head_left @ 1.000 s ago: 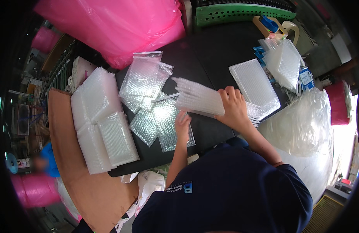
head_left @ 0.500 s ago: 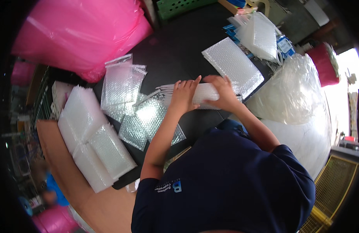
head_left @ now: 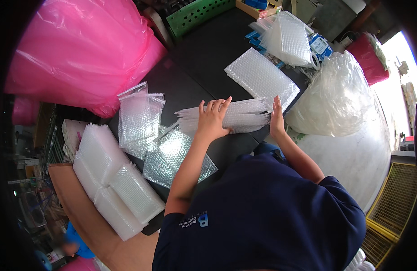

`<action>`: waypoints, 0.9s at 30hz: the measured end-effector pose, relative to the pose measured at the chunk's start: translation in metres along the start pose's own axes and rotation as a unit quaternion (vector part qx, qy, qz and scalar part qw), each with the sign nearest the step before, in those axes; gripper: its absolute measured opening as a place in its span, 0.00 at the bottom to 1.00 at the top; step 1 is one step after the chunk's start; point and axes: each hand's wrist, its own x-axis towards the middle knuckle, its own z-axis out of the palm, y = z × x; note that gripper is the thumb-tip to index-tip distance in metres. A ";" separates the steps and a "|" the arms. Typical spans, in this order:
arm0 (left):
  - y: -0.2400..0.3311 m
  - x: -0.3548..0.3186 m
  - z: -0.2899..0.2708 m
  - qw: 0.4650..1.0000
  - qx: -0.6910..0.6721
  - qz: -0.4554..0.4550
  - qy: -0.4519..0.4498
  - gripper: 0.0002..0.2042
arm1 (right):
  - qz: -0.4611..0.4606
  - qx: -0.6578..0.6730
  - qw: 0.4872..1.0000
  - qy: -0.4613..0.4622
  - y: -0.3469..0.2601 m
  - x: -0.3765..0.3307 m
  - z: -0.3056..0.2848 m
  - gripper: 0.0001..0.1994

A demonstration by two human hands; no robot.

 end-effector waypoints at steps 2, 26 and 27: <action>0.002 0.000 -0.002 1.000 -0.004 -0.002 -0.001 0.51 | -0.063 -0.206 0.977 0.010 0.006 0.008 0.012 0.42; -0.004 0.006 0.004 0.999 -0.002 -0.021 0.034 0.46 | -0.173 -0.650 0.719 -0.174 -0.062 0.029 0.043 0.10; -0.003 0.007 0.003 0.999 -0.004 -0.019 0.034 0.46 | -0.207 -0.643 0.723 -0.145 -0.059 0.027 0.045 0.09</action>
